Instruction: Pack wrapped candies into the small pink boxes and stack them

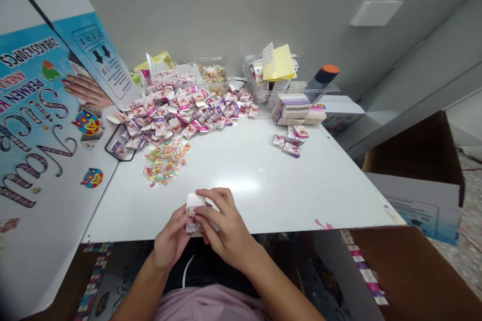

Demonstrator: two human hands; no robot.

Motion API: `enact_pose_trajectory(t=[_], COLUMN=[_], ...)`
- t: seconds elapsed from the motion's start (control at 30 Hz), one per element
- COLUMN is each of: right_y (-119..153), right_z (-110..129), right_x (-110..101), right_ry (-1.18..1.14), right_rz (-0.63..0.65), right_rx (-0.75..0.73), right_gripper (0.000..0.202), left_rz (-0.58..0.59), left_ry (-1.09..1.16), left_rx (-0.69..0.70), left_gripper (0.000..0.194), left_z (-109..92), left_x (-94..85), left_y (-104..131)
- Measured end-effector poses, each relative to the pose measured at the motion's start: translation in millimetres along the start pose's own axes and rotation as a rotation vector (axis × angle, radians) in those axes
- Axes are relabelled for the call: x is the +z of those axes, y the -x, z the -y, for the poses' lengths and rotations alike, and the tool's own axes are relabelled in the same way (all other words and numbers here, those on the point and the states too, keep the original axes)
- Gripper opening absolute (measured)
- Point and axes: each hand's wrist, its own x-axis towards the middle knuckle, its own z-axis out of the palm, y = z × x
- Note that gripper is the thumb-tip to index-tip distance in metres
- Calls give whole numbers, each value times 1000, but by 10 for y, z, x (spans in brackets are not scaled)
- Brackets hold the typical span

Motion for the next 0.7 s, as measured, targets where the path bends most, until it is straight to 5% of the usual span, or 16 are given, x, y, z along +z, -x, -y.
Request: enact_pose_trajectory(t=[0.13, 0.27, 0.43, 0.7], right_y=[24, 124, 206, 245], right_z=[12, -57, -125, -159], right_x=[5, 196, 321, 380], right_ry=[-8, -109, -166, -273], right_rz=[59, -129, -56, -110], right_rx=[47, 64, 99, 224], right_gripper=[29, 30, 28, 13], left_rz=[-188, -333, -280, -242], left_ry=[61, 100, 62, -43], left_rx=[-29, -116, -248, -360], left_gripper=[27, 15, 24, 79], left_z=[24, 48, 56, 84], left_x=[82, 91, 62, 96], left_y=[-28, -73, -111, -118])
